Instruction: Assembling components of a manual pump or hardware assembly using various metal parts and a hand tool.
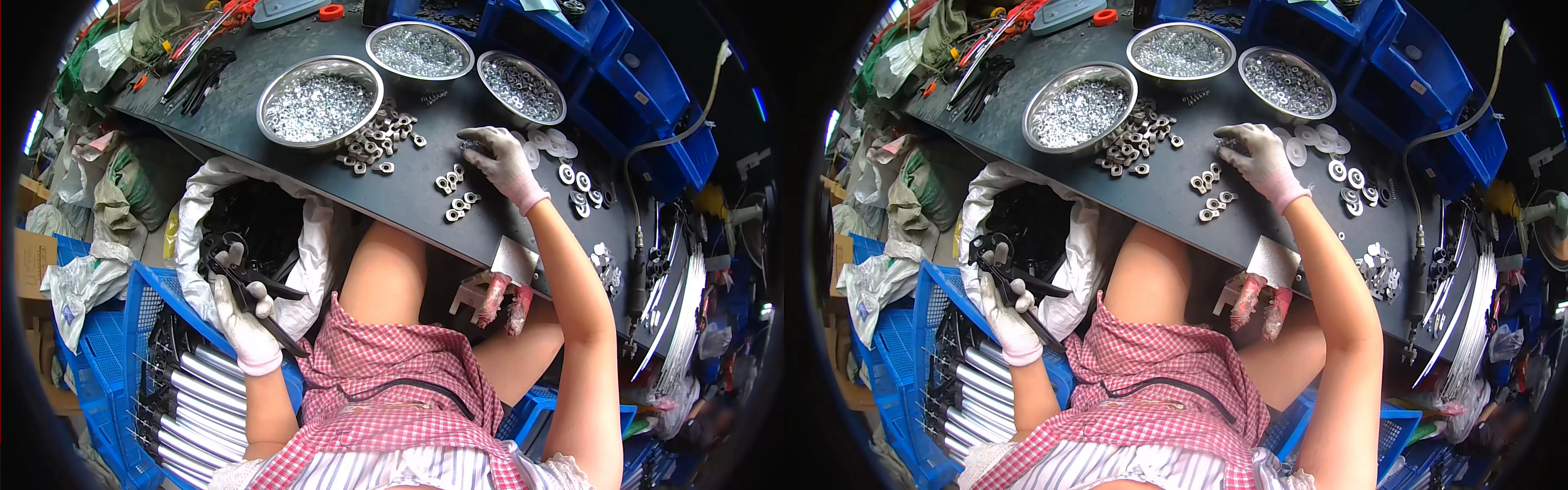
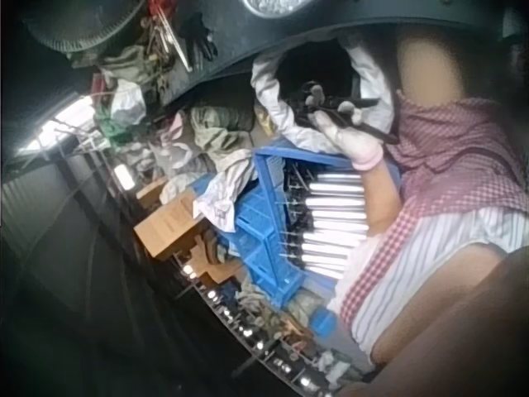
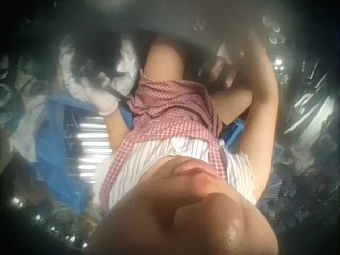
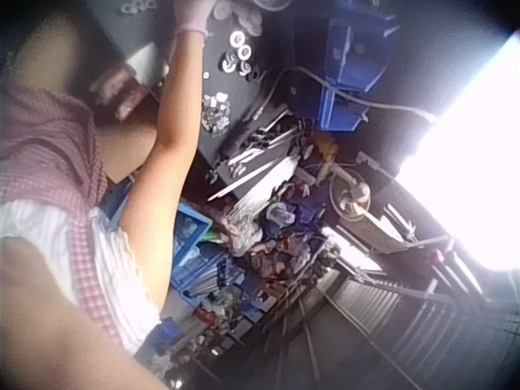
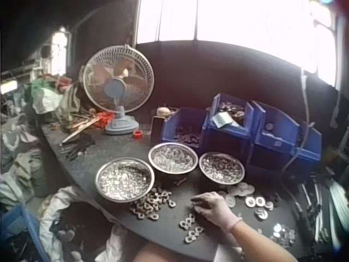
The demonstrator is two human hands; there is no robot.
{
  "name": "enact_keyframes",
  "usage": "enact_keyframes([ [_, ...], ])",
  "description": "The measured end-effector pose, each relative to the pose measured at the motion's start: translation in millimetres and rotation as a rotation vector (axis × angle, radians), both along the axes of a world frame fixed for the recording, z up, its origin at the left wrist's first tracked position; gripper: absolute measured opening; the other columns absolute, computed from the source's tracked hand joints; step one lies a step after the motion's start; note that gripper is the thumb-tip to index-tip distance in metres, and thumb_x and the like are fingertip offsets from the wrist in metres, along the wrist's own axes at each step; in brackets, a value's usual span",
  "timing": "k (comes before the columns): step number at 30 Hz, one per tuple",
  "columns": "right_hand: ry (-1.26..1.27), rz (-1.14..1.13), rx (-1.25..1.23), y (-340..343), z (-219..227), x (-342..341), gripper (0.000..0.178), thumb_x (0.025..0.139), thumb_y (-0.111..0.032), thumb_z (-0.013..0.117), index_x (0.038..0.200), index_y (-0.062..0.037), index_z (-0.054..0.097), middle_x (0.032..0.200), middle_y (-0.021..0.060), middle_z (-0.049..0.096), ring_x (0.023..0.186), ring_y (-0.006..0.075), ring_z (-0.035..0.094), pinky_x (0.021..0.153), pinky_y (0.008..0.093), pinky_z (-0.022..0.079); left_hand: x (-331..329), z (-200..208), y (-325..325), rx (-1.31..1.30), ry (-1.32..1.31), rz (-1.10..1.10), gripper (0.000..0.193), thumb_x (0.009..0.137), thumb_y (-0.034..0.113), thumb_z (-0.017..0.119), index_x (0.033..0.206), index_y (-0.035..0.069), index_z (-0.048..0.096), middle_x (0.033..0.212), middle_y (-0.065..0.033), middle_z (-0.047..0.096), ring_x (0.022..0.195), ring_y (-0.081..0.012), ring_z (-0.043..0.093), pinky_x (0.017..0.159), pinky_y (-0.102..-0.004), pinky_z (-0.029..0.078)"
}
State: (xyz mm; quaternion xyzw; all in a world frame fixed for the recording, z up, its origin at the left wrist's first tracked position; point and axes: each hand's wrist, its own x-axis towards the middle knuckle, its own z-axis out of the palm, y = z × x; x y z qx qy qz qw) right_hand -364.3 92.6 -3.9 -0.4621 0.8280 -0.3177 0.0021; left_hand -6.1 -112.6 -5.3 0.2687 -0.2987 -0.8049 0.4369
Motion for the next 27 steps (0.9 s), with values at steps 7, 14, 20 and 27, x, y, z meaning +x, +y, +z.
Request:
enact_keyframes([
  [7,0.18,0.004,0.082,-11,0,-7,0.024,0.082,-0.011,0.064,0.106,-0.0118,0.067,0.094,0.0112,0.063,0.092,0.0299,0.057,0.085,0.0395,0.046,6,-8,-3,-0.076,0.003,-0.037,0.036,0.101,0.025,0.039,0.133,0.01,0.043,0.133,-0.0107,0.051,0.065,-0.011,0.063,0.039,-0.0161,0.042],
  [14,0.05,-0.071,0.19,-16,8,-9,0.022,0.078,-0.012,0.068,0.099,-0.0083,0.065,0.091,0.0142,0.063,0.09,0.0309,0.058,0.08,0.0391,0.047,3,-6,0,-0.033,-0.043,-0.029,0.032,0.1,0.025,0.039,0.13,0.014,0.045,0.129,-0.0078,0.052,0.064,-0.0075,0.061,0.041,-0.0149,0.043],
  [20,-0.01,0.018,0.064,-12,4,-15,0.022,0.079,-0.01,0.068,0.1,-0.006,0.067,0.09,0.0133,0.063,0.086,0.0264,0.059,0.081,0.0349,0.048,4,-13,-3,-0.013,-0.018,-0.059,0.032,0.1,0.024,0.04,0.129,0.014,0.046,0.127,-0.0063,0.053,0.064,-0.0074,0.061,0.042,-0.0146,0.044],
  [27,-0.435,-0.023,-0.113,-3,-1,-18,0.028,0.086,0.003,0.059,0.113,-0.0009,0.061,0.112,0.0076,0.065,0.106,0.0132,0.058,0.095,0.0278,0.044,2,-13,-4,0.058,0.005,-0.071,0.031,0.1,0.024,0.04,0.128,0.013,0.047,0.126,-0.0057,0.054,0.064,-0.0082,0.061,0.042,-0.0147,0.044],
])
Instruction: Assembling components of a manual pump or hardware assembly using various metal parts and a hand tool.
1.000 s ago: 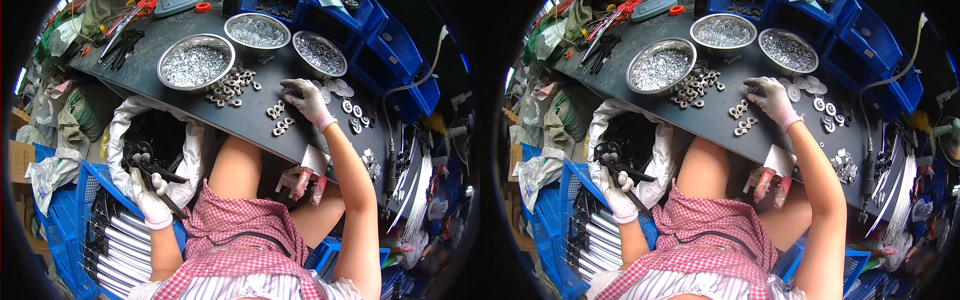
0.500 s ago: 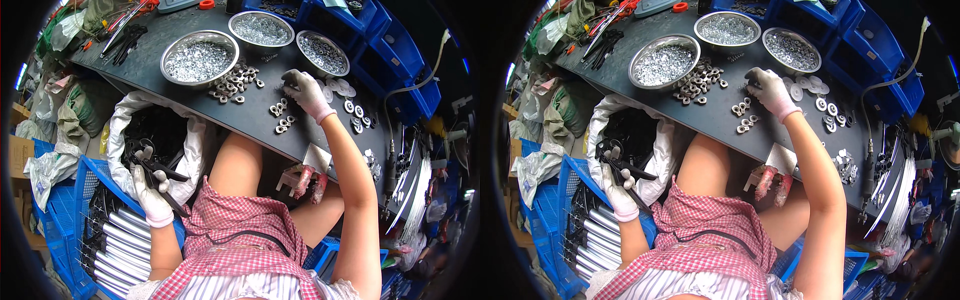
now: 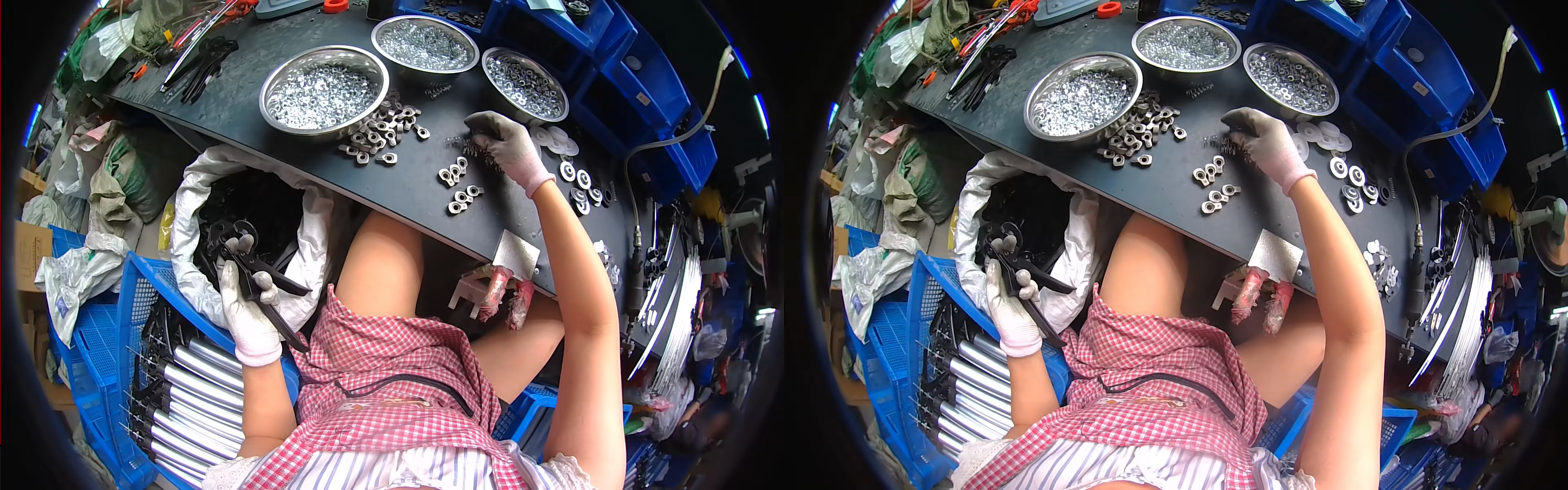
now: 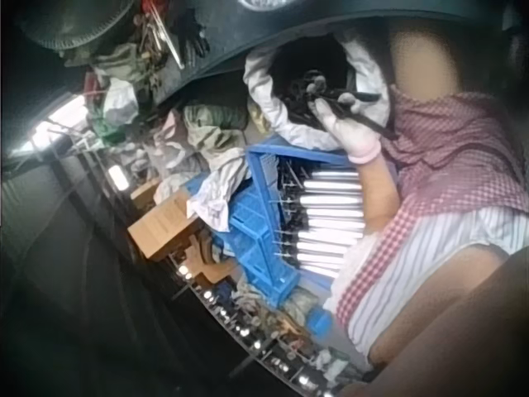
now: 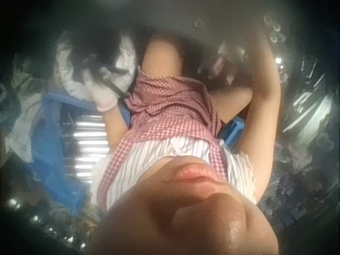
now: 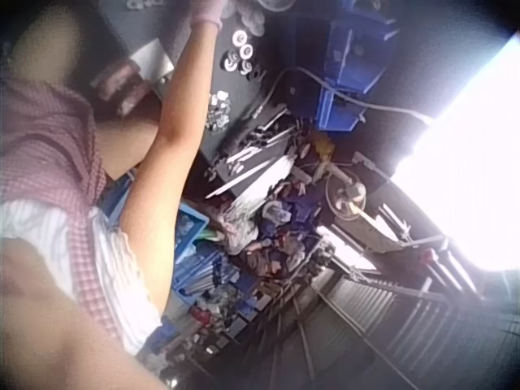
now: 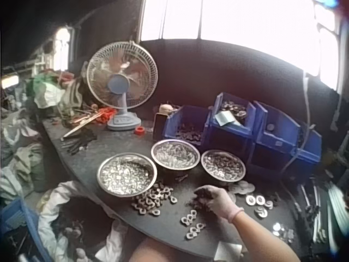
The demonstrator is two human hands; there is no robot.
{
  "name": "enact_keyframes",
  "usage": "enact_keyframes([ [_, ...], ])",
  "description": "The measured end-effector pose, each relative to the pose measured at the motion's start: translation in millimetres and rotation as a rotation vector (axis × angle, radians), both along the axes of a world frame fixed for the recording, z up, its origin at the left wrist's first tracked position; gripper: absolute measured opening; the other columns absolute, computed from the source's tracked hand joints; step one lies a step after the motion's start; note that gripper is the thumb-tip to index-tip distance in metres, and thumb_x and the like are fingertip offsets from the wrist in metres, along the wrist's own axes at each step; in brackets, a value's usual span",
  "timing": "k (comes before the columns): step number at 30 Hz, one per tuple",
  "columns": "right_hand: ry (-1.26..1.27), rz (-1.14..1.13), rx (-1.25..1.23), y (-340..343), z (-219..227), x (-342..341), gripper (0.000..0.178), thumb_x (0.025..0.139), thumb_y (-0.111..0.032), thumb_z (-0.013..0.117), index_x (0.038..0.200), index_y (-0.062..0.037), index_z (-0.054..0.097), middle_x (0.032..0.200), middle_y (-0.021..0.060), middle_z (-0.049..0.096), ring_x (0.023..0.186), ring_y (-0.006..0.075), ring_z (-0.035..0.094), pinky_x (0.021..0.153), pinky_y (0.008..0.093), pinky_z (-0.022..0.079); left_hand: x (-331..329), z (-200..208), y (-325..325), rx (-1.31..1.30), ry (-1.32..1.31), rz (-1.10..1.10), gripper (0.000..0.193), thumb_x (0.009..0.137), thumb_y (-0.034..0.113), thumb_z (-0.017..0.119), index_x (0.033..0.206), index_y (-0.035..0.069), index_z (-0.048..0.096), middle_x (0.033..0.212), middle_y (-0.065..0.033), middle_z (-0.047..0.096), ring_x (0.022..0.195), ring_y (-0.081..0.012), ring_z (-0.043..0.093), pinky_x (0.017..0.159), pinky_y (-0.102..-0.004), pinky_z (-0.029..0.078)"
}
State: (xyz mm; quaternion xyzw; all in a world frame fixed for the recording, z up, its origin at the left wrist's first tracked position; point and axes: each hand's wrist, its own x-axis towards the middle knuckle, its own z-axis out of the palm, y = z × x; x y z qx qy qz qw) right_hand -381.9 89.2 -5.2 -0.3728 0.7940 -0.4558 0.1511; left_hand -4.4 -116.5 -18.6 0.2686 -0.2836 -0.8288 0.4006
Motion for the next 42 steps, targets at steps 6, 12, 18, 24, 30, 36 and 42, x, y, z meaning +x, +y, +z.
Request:
enact_keyframes([
  [6,-0.031,0.032,-0.116,1,-7,1,0.041,0.086,0.011,0.05,0.125,-0.0028,0.054,0.122,0.0089,0.06,0.115,0.0151,0.055,0.101,0.0277,0.039,0,-1,-3,0.031,0.008,-0.007,0.03,0.1,0.024,0.041,0.128,0.013,0.047,0.124,-0.0055,0.055,0.062,-0.0087,0.06,0.042,-0.0153,0.044],
  [12,-0.055,0.022,-0.133,-2,-10,-3,0.044,0.086,0.013,0.046,0.126,-0.003,0.053,0.123,0.0094,0.059,0.116,0.0166,0.055,0.101,0.0271,0.039,0,1,-2,0.022,-0.008,-0.007,0.03,0.1,0.024,0.04,0.127,0.013,0.047,0.124,-0.0058,0.055,0.062,-0.0089,0.06,0.042,-0.0158,0.043],
  [18,0.061,0.025,-0.025,-7,-8,-6,0.041,0.086,0.013,0.047,0.121,-0.0046,0.057,0.116,0.0092,0.064,0.114,0.0133,0.056,0.096,0.0261,0.043,4,-2,-3,0.027,-0.015,0.015,0.034,0.099,0.024,0.043,0.129,0.01,0.048,0.125,-0.0053,0.057,0.059,-0.008,0.055,0.043,-0.0166,0.041],
  [24,0.528,0.047,0.232,-4,1,-9,0.039,0.083,0.009,0.05,0.116,-0.0085,0.063,0.117,0.013,0.063,0.113,0.0239,0.058,0.098,0.0316,0.043,6,-2,-3,0.031,0.016,-0.023,0.032,0.1,0.023,0.04,0.129,0.012,0.047,0.125,-0.0059,0.055,0.061,-0.0093,0.061,0.039,-0.016,0.042],
  [30,0.417,0.028,0.025,15,19,-2,0.033,0.085,0.005,0.047,0.113,-0.004,0.063,0.114,0.0164,0.064,0.107,0.0306,0.061,0.096,0.0332,0.044,8,-2,-3,0.059,-0.01,0.013,0.032,0.1,0.023,0.041,0.13,0.014,0.047,0.127,-0.0062,0.054,0.06,-0.0099,0.061,0.038,-0.0162,0.041],
  [36,0.24,-0.18,0.324,63,24,16,0.026,0.083,-0.011,0.062,0.107,-0.0032,0.065,0.097,0.016,0.068,0.086,0.0222,0.065,0.079,0.0309,0.05,13,-7,-1,-0.042,0.04,-0.035,0.033,0.099,0.022,0.041,0.131,0.013,0.045,0.132,-0.0085,0.05,0.061,-0.0093,0.06,0.038,-0.0162,0.04],
  [42,0.427,-0.27,0.218,59,0,32,0.029,0.08,-0.017,0.067,0.108,-0.0062,0.064,0.097,0.015,0.063,0.085,0.0276,0.062,0.076,0.0355,0.049,-2,5,12,-0.067,-0.008,-0.042,0.035,0.098,0.021,0.043,0.132,0.01,0.045,0.129,-0.0091,0.053,0.057,-0.0097,0.058,0.036,-0.017,0.037],
])
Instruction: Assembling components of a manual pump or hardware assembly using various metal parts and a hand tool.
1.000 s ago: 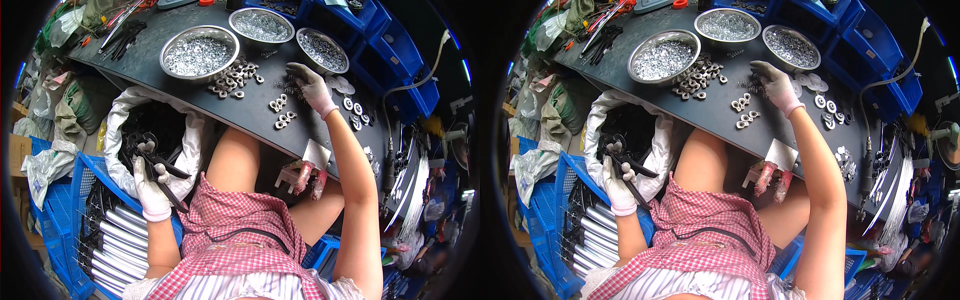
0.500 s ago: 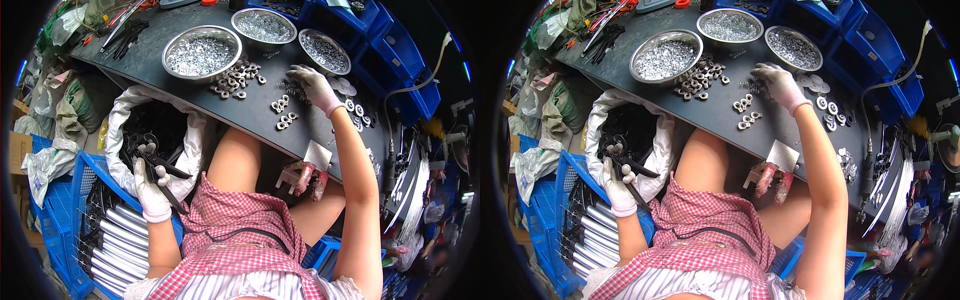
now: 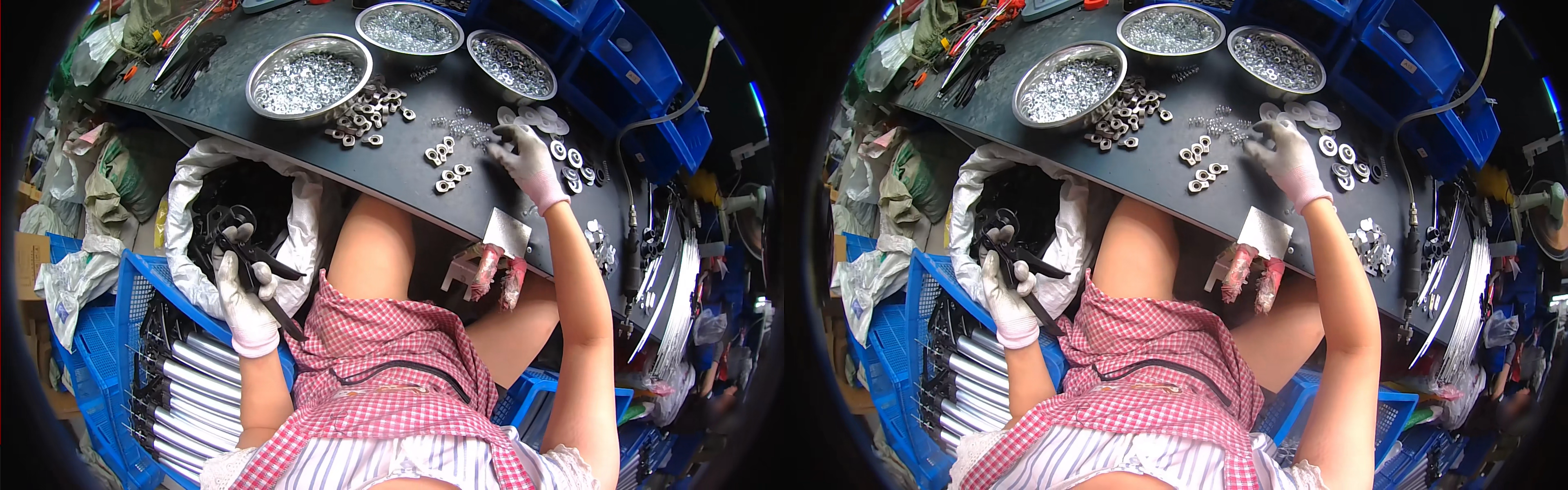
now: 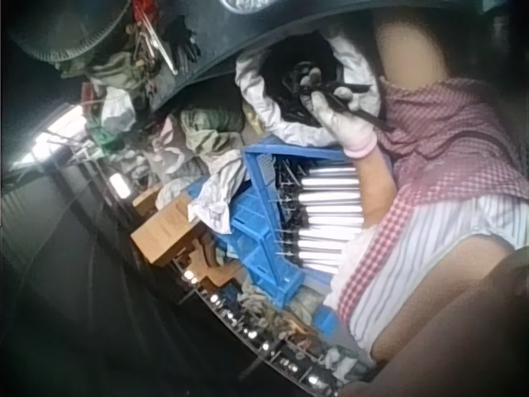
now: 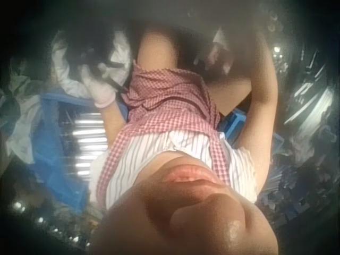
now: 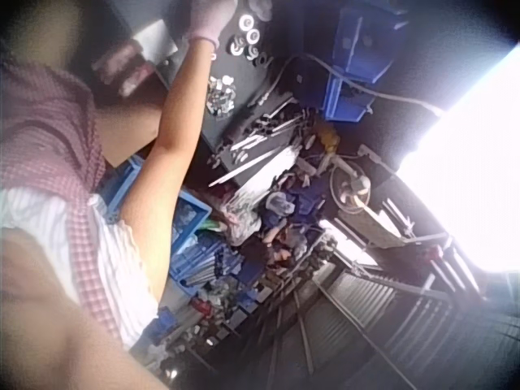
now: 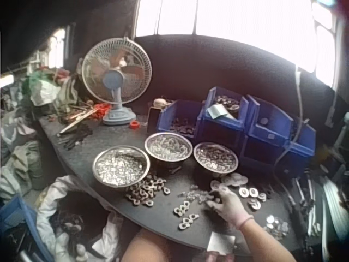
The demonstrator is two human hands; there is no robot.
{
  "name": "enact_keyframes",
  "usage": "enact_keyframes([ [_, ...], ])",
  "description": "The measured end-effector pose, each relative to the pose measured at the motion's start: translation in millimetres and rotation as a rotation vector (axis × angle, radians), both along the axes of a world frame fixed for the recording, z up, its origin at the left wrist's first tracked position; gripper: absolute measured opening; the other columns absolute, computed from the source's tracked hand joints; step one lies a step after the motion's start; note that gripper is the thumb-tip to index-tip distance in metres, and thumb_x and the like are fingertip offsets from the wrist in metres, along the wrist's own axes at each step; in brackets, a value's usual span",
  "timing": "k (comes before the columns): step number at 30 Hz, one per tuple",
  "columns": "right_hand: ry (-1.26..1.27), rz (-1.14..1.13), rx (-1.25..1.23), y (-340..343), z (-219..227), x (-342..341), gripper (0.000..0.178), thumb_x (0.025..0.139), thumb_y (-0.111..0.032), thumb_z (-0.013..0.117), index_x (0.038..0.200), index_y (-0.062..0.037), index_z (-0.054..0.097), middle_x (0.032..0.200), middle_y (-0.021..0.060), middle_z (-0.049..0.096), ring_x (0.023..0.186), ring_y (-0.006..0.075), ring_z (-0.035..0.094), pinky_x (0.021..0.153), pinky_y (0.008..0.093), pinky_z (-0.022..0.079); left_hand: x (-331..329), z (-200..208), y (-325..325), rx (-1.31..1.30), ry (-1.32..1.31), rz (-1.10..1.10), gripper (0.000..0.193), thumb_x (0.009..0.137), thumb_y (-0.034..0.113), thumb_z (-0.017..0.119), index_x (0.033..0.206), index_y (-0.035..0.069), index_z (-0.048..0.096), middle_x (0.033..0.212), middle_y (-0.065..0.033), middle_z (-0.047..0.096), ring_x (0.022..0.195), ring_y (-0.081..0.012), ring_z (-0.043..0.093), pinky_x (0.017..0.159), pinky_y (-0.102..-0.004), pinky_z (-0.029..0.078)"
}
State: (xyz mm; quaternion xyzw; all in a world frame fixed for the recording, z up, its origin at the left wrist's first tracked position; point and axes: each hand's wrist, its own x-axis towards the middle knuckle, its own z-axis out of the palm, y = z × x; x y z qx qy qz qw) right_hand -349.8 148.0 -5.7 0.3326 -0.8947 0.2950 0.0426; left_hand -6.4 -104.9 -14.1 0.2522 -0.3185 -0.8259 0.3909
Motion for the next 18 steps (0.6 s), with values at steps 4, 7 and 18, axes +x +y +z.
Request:
enact_keyframes([
  [4,0.008,-0.004,-0.026,-13,-5,-26,0.023,0.082,-0.016,0.065,0.103,-0.0089,0.067,0.098,0.014,0.062,0.09,0.0297,0.062,0.08,0.0372,0.048,-7,4,8,-0.038,0.047,-0.066,0.032,0.098,0.019,0.041,0.127,0.009,0.047,0.123,-0.0096,0.055,0.054,-0.0081,0.054,0.036,-0.0162,0.036],
  [7,0.096,0.095,0.168,-22,-3,-38,0.019,0.081,-0.009,0.064,0.1,-0.0039,0.068,0.098,0.0143,0.065,0.092,0.0297,0.062,0.082,0.035,0.047,-8,7,14,-0.075,0.052,-0.09,0.03,0.098,0.018,0.041,0.125,0.009,0.048,0.12,-0.0097,0.056,0.049,-0.0055,0.048,0.036,-0.0149,0.034],
  [18,-0.256,0.373,-0.36,-23,111,172,0.015,0.074,-0.012,0.07,0.083,-0.0006,0.064,0.077,0.0062,0.059,0.067,0.013,0.058,0.062,0.0247,0.046,-74,60,88,-0.636,0.023,-0.544,0.042,0.092,0.028,0.061,0.123,0.001,0.049,0.104,-0.0071,0.061,0.051,-0.0027,0.05,0.041,-0.0153,0.037],
])
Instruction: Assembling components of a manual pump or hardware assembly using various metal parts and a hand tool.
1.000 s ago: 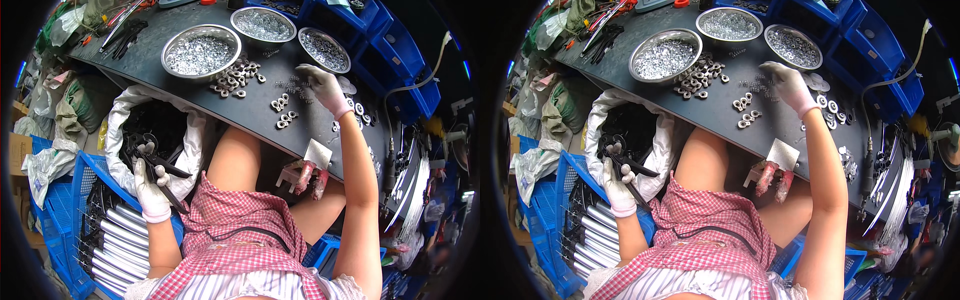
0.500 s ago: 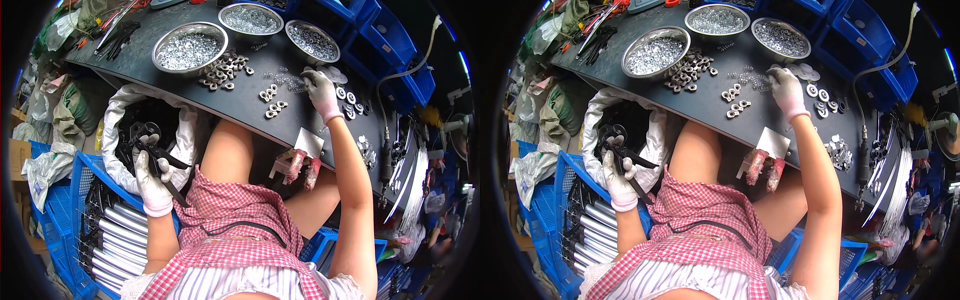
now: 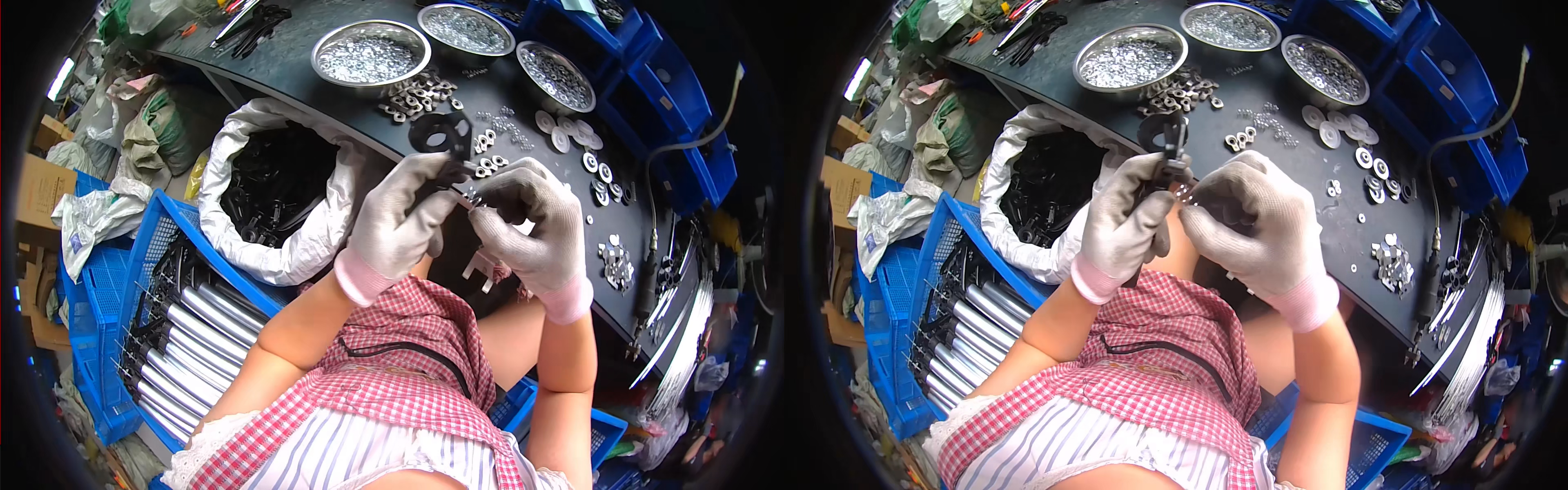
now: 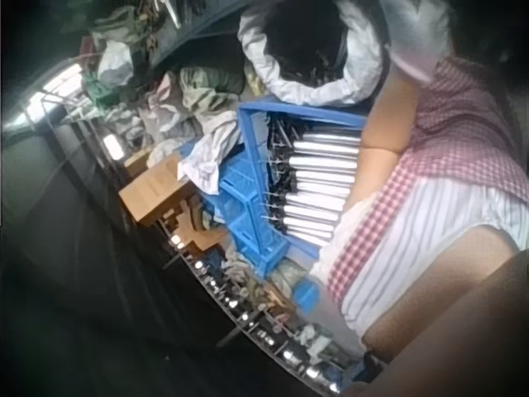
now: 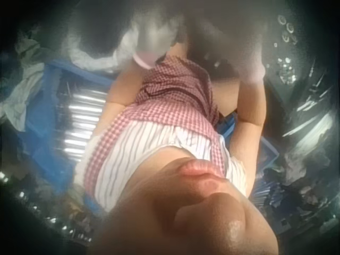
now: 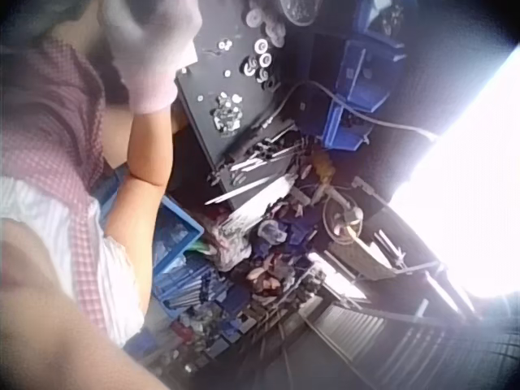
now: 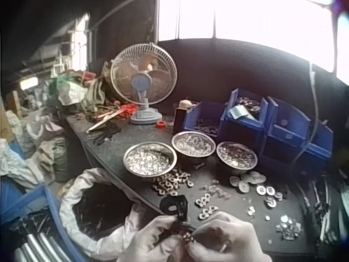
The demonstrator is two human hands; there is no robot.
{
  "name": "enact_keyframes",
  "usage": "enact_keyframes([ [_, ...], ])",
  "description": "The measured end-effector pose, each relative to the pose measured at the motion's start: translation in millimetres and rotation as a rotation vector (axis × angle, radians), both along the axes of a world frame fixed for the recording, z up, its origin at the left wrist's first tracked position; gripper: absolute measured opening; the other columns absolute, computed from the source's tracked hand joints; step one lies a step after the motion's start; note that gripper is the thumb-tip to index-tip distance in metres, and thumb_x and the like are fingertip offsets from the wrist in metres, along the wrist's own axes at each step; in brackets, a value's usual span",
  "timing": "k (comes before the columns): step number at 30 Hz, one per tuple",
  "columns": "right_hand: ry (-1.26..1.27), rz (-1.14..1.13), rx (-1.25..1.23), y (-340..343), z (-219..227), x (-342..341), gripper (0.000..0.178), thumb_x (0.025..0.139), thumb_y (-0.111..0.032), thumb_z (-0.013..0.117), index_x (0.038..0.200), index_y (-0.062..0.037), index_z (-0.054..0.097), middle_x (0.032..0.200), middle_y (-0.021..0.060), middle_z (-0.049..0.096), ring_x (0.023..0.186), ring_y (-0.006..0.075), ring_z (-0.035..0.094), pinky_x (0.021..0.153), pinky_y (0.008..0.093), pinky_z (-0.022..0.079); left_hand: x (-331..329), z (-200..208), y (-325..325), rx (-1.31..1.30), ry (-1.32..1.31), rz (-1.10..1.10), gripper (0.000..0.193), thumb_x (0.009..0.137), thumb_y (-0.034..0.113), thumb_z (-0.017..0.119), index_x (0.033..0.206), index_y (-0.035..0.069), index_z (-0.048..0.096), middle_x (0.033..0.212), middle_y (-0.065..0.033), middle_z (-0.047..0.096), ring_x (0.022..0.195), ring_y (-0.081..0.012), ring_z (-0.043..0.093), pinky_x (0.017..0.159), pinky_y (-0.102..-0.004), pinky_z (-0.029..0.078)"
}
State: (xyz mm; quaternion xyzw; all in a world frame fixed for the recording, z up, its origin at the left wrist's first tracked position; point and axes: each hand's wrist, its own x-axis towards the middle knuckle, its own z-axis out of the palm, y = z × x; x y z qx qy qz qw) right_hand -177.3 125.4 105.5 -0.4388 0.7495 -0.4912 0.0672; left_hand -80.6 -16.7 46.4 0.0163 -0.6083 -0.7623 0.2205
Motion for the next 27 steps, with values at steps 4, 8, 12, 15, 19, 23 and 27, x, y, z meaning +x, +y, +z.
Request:
enact_keyframes([
  [4,-0.343,-0.182,-0.187,17,-9,17,0.013,0.079,-0.007,0.069,0.086,0.0009,0.062,0.08,0.0037,0.06,0.068,0.0068,0.055,0.059,0.0226,0.045,-11,8,27,-0.126,0.004,0.008,0.036,0.093,0.022,0.059,0.121,0.0,0.051,0.095,-0.0032,0.06,0.055,-0.002,0.051,0.046,-0.0161,0.04],
  [8,-0.384,-0.235,-0.323,37,-19,23,0.013,0.08,-0.006,0.07,0.086,0.0023,0.062,0.081,0.0028,0.059,0.065,0.0057,0.053,0.055,0.0199,0.043,-11,16,43,-0.233,-0.038,-0.04,0.034,0.092,0.016,0.059,0.121,0.0,0.051,0.096,-0.0035,0.06,0.059,-0.0021,0.053,0.048,-0.0162,0.041],
  [12,-0.215,-0.301,-0.367,50,-26,27,0.017,0.078,-0.009,0.074,0.084,0.0023,0.062,0.078,0.0039,0.059,0.065,0.0074,0.053,0.055,0.0217,0.044,-19,15,48,-0.535,0.195,0.065,0.031,0.09,0.011,0.059,0.118,-0.003,0.053,0.098,-0.0056,0.059,0.062,-0.0041,0.055,0.053,-0.018,0.044],
  [15,0.045,-0.342,-0.4,59,-33,24,0.018,0.075,-0.009,0.076,0.083,0.0013,0.063,0.078,0.0069,0.06,0.066,0.0125,0.056,0.059,0.0237,0.046,-10,31,60,-0.57,0.173,0.042,0.029,0.089,0.007,0.058,0.115,-0.005,0.055,0.099,-0.008,0.059,0.066,-0.0069,0.058,0.058,-0.0199,0.047],
  [19,0.273,-0.359,-0.433,68,-37,26,0.016,0.076,-0.006,0.075,0.084,0.001,0.062,0.078,0.0058,0.061,0.069,0.0122,0.058,0.06,0.023,0.047,-10,30,71,-0.473,0.102,-0.041,0.026,0.088,0.001,0.056,0.112,-0.007,0.056,0.101,-0.0106,0.059,0.076,-0.0101,0.061,0.064,-0.0214,0.049],
  [23,-0.419,-0.332,-0.586,75,-31,37,0.013,0.082,-0.005,0.07,0.087,0.0026,0.061,0.079,0.0015,0.062,0.069,0.0049,0.056,0.061,0.0191,0.047,-8,41,81,-0.465,0.049,-0.088,0.026,0.085,-0.002,0.057,0.11,-0.008,0.057,0.102,-0.0128,0.059,0.078,-0.0133,0.062,0.068,-0.0236,0.05],
  [27,-0.521,-0.338,-0.587,94,-30,32,0.012,0.082,-0.004,0.07,0.088,0.0022,0.061,0.076,0.0021,0.063,0.067,0.0052,0.056,0.06,0.0181,0.046,-16,39,92,-0.502,0.069,-0.147,0.025,0.083,-0.003,0.058,0.107,-0.008,0.058,0.101,-0.0153,0.06,0.08,-0.0177,0.063,0.071,-0.0259,0.05],
])
